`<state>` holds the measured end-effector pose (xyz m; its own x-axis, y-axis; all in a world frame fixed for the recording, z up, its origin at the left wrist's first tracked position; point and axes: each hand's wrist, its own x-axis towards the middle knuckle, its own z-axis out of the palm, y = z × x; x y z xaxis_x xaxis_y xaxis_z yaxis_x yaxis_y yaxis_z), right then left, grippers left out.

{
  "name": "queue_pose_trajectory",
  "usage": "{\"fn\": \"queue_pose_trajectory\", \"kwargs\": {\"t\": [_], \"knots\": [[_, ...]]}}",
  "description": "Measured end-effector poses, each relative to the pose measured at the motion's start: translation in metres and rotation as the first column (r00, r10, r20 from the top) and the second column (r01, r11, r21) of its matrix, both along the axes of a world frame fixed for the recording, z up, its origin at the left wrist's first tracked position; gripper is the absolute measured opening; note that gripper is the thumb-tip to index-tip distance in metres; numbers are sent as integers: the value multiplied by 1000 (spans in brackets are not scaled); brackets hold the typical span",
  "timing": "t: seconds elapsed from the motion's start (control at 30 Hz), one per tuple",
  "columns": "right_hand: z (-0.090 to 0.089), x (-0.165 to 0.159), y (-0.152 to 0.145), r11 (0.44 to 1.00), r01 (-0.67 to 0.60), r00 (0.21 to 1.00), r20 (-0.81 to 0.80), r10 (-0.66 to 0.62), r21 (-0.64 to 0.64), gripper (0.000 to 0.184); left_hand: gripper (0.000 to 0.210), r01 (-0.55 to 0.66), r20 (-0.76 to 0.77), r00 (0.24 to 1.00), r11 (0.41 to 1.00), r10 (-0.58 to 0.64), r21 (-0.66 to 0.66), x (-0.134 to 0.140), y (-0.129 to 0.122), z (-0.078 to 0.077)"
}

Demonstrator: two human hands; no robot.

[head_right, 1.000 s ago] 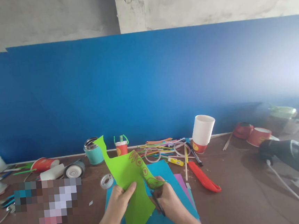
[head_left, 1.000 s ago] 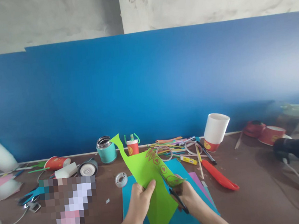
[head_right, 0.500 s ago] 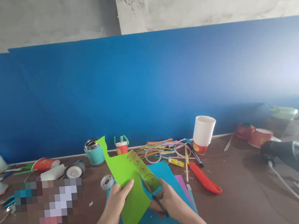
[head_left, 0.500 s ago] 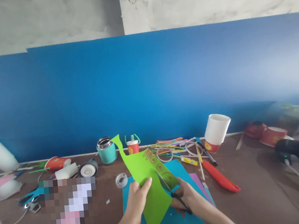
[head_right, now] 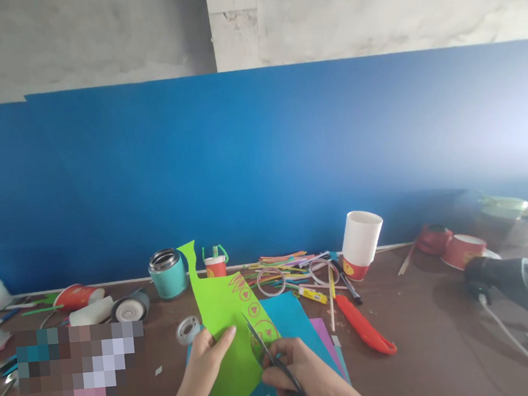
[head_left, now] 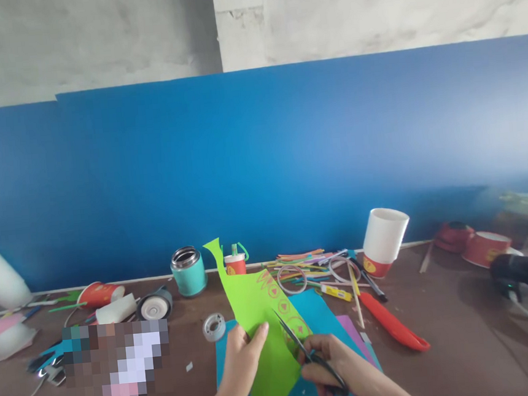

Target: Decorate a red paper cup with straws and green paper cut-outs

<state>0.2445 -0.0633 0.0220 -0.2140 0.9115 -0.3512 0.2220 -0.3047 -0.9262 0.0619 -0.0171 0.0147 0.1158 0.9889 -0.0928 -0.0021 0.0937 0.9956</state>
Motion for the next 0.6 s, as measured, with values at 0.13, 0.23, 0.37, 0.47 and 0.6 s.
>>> {"fn": "queue_pose_trajectory", "kwargs": {"t": [0.13, 0.23, 0.37, 0.47, 0.6], "knots": [[2, 1, 1, 1000, -1, 996, -93, 2, 7, 17, 34, 188, 131, 976, 978, -176, -86, 6, -12, 8], [0, 4, 2, 999, 17, 989, -145, -11, 42, 19, 35, 326, 256, 924, 935, -284, -142, 10, -20, 16], [-6, 5, 3, 995, 26, 989, -146, -12, 94, 31, 40, 363, 324, 897, 919, -301, -154, 12, -22, 23], [-9, 4, 4, 988, 38, 990, -139, -17, 149, 41, 44, 349, 329, 902, 920, -279, -178, 11, -19, 20], [-9, 2, 5, 982, 40, 990, -141, -14, 183, 43, 49, 318, 327, 914, 926, -241, -206, 10, -17, 14]]}}
